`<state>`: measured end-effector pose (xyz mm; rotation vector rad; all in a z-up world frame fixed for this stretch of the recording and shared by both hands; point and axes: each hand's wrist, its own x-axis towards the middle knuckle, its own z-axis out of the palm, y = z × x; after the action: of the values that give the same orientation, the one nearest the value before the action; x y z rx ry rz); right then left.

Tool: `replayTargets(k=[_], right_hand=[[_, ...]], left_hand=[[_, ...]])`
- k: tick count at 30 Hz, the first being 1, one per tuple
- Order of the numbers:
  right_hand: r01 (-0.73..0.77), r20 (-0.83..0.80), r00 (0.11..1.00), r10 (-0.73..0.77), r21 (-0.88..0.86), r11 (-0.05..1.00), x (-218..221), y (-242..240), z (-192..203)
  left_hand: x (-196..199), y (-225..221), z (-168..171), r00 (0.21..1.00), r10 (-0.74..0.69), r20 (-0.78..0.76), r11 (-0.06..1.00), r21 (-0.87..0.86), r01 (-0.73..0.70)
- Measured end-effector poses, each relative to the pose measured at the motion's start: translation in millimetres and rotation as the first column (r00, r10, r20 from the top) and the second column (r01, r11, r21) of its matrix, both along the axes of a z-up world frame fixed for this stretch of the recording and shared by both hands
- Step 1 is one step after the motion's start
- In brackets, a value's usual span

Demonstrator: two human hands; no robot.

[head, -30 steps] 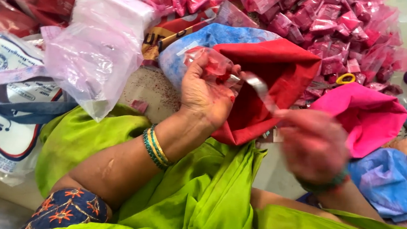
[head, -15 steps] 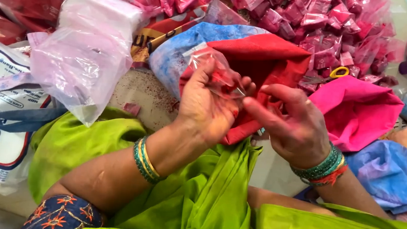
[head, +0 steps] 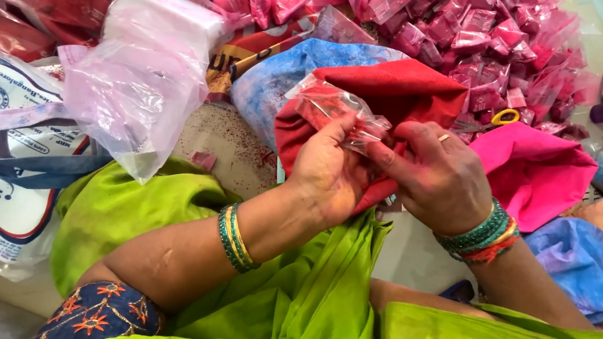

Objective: The person fills small plastic bags with red powder using a spoon.

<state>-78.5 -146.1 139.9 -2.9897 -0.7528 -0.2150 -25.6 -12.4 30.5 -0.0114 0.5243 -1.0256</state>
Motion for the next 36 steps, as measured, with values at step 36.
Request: replayTargets(k=[36], right_hand=[[-0.071, -0.208, 0.973, 0.1, 0.142, 0.987, 56.3, -79.4, 51.3]], left_hand=[[19.7, -7.8, -6.0, -0.114, -0.586, 0.802, 0.737, 0.469, -0.486]])
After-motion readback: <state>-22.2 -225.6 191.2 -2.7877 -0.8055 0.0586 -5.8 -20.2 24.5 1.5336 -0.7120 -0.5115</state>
